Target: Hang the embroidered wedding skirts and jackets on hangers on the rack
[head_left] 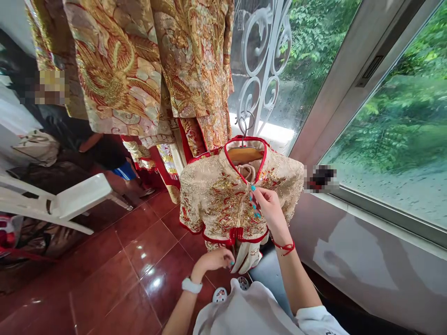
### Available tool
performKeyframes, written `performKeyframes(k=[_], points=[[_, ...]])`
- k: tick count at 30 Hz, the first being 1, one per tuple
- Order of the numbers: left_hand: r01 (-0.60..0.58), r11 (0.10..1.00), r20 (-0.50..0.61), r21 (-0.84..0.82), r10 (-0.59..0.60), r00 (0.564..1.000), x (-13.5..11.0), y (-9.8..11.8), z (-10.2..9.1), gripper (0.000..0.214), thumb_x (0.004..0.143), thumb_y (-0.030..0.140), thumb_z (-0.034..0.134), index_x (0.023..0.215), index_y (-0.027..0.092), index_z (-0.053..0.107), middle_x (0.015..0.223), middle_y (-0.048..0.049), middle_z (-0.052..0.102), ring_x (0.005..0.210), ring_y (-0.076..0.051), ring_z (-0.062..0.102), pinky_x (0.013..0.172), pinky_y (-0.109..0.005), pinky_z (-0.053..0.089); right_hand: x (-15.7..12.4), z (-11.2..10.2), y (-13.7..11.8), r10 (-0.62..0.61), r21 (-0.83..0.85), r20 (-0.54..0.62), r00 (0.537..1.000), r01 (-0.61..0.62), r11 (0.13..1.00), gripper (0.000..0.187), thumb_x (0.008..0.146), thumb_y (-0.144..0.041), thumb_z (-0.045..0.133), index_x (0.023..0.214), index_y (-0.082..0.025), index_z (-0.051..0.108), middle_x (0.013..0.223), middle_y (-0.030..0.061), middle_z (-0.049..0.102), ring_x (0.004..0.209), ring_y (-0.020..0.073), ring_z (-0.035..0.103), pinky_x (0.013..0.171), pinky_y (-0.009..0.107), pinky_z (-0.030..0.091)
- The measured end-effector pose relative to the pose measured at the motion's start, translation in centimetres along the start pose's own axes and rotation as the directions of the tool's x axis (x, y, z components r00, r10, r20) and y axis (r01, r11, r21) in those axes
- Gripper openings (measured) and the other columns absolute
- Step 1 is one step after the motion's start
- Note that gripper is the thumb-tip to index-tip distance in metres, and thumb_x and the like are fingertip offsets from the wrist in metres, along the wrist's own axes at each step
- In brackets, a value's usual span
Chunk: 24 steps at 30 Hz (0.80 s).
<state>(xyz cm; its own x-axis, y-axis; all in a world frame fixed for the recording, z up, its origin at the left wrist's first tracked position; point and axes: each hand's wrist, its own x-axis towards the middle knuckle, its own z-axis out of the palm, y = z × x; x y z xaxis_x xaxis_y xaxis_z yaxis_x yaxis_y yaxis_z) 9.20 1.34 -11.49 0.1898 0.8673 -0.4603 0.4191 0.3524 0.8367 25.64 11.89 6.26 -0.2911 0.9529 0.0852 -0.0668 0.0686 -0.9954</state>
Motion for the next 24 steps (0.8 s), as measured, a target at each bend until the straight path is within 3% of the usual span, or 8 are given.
performKeyframes(k=[2, 6, 7, 9, 13, 18, 20, 24], points=[[-0.342, 0.922, -0.083, 0.184, 0.361, 0.929, -3.4, 6.5, -3.1, 0.018, 0.09, 0.026, 0.056, 0.098, 0.022, 0.072, 0.098, -0.0034, 0.074, 0.09, -0.019, 0.066, 0.086, -0.031, 0.05, 0.0, 0.0, 0.6, 0.005, -0.02, -0.005, 1.0, -0.005, 1.0, 0.05, 0.076, -0.064, 0.062, 0.057, -0.019, 0.051, 0.049, -0.0039, 0.042, 0.043, 0.0068, 0.032, 0.039, 0.022, 0.024], [-0.576, 0.492, -0.175, 0.653, 0.838, 0.517, -5.8, 19.4, -7.6, 0.029, 0.101, 0.02, 0.039, 0.114, 0.021, 0.065, 0.117, -0.0067, 0.069, 0.113, -0.019, 0.058, 0.103, -0.037, 0.042, -0.2, 0.1, 1.7, 0.048, -0.017, -0.004, 0.999, -0.049, 0.999, 0.052, 0.072, -0.067, 0.062, 0.056, -0.02, 0.049, 0.048, -0.0049, 0.038, 0.043, 0.0071, 0.03, 0.039, 0.023, 0.023], [-0.554, 0.383, -0.11, 0.739, 0.88, 0.462, -5.3, 21.5, -8.2, 0.031, 0.1, 0.016, 0.037, 0.116, 0.02, 0.063, 0.122, -0.007, 0.067, 0.119, -0.02, 0.056, 0.107, -0.038, 0.039, -0.3, 0.1, 1.9, 0.049, -0.007, -0.005, 0.999, -0.049, 0.999, 0.052, 0.072, -0.068, 0.062, 0.056, -0.02, 0.048, 0.048, -0.005, 0.037, 0.043, 0.0071, 0.03, 0.039, 0.023, 0.023], [-0.474, 0.222, 0.035, 0.852, 0.879, 0.475, -3.3, 23.8, -9.1, 0.029, 0.1, 0.014, 0.038, 0.112, 0.018, 0.064, 0.121, -0.0074, 0.067, 0.117, -0.02, 0.057, 0.106, -0.039, 0.038, -0.5, 0.1, 2.0, 0.036, 0.013, -0.017, 0.999, -0.036, 0.999, 0.053, 0.072, -0.069, 0.062, 0.056, -0.02, 0.046, 0.049, -0.005, 0.038, 0.044, 0.007, 0.03, 0.04, 0.023, 0.023], [-0.324, 0.158, 0.082, 0.933, 0.782, 0.617, 0.4, 23.4, -9.6, 0.028, 0.1, 0.019, 0.036, 0.109, 0.016, 0.063, 0.092, -0.0065, 0.071, 0.086, -0.02, 0.063, 0.093, -0.039, 0.043, -1.2, -0.1, 1.6, 0.014, 0.022, -0.038, 0.999, -0.013, 1.0, 0.053, 0.073, -0.068, 0.063, 0.057, -0.02, 0.046, 0.049, -0.0051, 0.038, 0.044, 0.0064, 0.029, 0.04, 0.023, 0.022], [-0.275, 0.229, 0.014, 0.934, 0.744, 0.668, 1.0, 23.1, -10.1, 0.03, 0.1, 0.026, 0.034, 0.099, 0.017, 0.063, 0.074, -0.0046, 0.065, 0.072, -0.022, 0.062, 0.084, -0.038, 0.047, -1.0, -0.1, 0.0, -0.022, 0.027, 0.002, 1.0, 0.021, 0.999, 0.051, 0.076, -0.064, 0.063, 0.056, -0.019, 0.048, 0.048, -0.005, 0.04, 0.043, 0.0063, 0.03, 0.04, 0.022, 0.023], [-0.35, 0.264, -0.022, 0.899, 0.825, 0.565, 0.0, 23.2, -10.6, 0.032, 0.101, 0.028, 0.032, 0.104, 0.017, 0.062, 0.091, -0.0072, 0.068, 0.089, -0.023, 0.064, 0.091, -0.04, 0.047, 0.3, 0.3, -1.3, -0.047, 0.027, 0.005, 0.999, 0.047, 0.999, 0.048, 0.077, -0.061, 0.063, 0.057, -0.019, 0.051, 0.049, -0.0048, 0.042, 0.043, 0.0064, 0.032, 0.04, 0.021, 0.025], [-0.449, 0.488, -0.485, 0.748, 0.864, 0.131, -2.0, 18.4, -10.4, 0.029, 0.1, 0.034, 0.038, 0.115, 0.019, 0.058, 0.117, -0.0089, 0.062, 0.114, -0.023, 0.057, 0.105, -0.042, 0.043, 3.4, 0.8, -3.7, -0.088, 0.012, 0.027, 0.996, 0.088, 0.996, 0.047, 0.08, -0.06, 0.062, 0.06, -0.018, 0.055, 0.052, -0.0037, 0.046, 0.045, 0.007, 0.037, 0.043, 0.021, 0.03]])
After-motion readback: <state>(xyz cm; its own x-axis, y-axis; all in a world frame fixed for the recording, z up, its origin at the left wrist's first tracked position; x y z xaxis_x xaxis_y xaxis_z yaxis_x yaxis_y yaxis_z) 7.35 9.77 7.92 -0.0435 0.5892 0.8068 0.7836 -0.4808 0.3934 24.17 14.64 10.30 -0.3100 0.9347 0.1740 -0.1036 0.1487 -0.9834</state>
